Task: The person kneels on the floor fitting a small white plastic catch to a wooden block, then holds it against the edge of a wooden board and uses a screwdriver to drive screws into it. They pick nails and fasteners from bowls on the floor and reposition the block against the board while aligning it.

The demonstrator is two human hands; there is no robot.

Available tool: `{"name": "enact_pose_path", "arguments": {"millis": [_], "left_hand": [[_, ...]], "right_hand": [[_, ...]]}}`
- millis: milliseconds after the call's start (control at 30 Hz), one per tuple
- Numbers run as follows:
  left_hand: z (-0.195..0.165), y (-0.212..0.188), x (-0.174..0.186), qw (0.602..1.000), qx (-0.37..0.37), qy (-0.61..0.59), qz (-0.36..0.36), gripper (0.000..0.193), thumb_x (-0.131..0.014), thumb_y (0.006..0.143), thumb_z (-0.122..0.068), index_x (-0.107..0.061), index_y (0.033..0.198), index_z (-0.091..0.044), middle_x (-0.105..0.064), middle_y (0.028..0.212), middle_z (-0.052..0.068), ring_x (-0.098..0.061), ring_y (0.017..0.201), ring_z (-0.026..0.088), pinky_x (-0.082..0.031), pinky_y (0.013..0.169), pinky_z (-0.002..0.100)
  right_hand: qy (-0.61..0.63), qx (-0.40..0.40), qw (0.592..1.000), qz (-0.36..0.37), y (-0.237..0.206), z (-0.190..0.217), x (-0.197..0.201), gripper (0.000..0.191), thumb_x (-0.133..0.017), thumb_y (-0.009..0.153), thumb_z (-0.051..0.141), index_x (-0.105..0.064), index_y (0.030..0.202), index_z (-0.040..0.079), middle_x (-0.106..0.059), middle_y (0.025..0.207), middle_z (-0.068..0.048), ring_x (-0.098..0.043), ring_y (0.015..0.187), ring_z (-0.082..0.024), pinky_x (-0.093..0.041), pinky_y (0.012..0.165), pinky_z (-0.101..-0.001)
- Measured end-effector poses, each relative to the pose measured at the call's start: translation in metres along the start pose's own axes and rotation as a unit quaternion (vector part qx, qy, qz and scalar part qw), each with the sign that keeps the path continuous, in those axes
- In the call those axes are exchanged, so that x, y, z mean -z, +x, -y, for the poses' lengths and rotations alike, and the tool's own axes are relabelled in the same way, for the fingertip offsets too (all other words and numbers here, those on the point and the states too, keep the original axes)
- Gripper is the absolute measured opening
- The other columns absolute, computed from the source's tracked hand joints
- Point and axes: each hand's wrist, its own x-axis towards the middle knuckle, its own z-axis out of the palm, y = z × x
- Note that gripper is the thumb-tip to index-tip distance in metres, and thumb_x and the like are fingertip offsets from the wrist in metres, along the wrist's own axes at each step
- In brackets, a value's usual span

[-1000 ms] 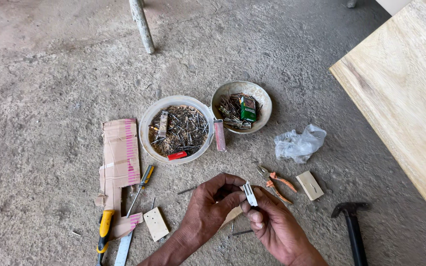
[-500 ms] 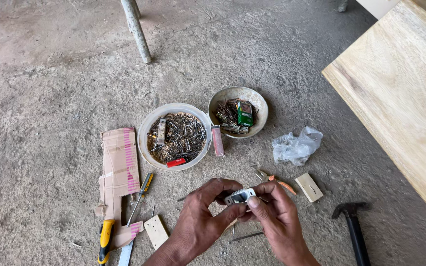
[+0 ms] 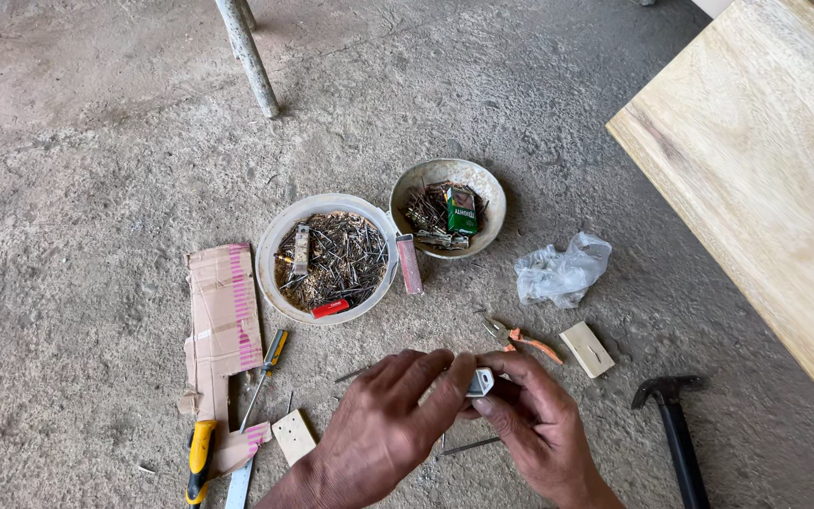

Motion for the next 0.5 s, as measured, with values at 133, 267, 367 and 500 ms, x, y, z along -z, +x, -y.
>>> {"name": "enact_pose_path", "arguments": {"millis": [133,267,367,500], "left_hand": [[0.001,-0.006,-0.007,0.993,-0.086,0.080,0.001,0.038,-0.072,0.092,-0.018,-0.062,0.118,0.007,-0.070,0.107,0.021,-0.074,0.097,0.033,-0.064,0.079,0.044],[-0.009,0.001,-0.020,0.970,0.194,-0.122,0.085,0.017,-0.064,0.098,-0.007,-0.070,0.114,-0.002,-0.074,0.092,0.011,-0.076,0.081,0.022,-0.064,0.069,0.037],[-0.015,0.008,-0.019,0.933,0.252,-0.254,0.040,0.019,-0.060,0.098,-0.005,-0.071,0.114,-0.003,-0.075,0.103,0.011,-0.078,0.090,0.024,-0.065,0.076,0.036],[-0.019,0.018,-0.017,0.958,0.155,-0.241,0.027,0.024,-0.074,0.091,-0.009,-0.069,0.113,-0.002,-0.073,0.106,0.013,-0.073,0.099,0.029,-0.062,0.079,0.038]], "right_hand": [[0.016,-0.016,0.999,0.034,-0.012,-0.011,0.006,0.032,-0.063,0.098,0.007,-0.056,0.127,-0.006,-0.073,0.110,-0.020,-0.079,0.099,-0.026,-0.068,0.084,-0.0406],[0.038,0.014,0.998,0.048,-0.022,-0.014,0.016,0.030,-0.061,0.101,0.006,-0.054,0.128,-0.006,-0.070,0.116,-0.020,-0.076,0.106,-0.026,-0.069,0.093,-0.0421],[0.030,0.048,0.998,0.033,-0.022,-0.015,0.024,0.032,-0.062,0.101,0.006,-0.054,0.130,-0.004,-0.073,0.115,-0.018,-0.077,0.108,-0.026,-0.071,0.094,-0.0422],[0.014,0.044,0.999,0.025,-0.024,-0.018,0.036,0.033,-0.063,0.101,0.008,-0.055,0.130,-0.004,-0.071,0.115,-0.017,-0.074,0.107,-0.023,-0.069,0.090,-0.0370]]}}
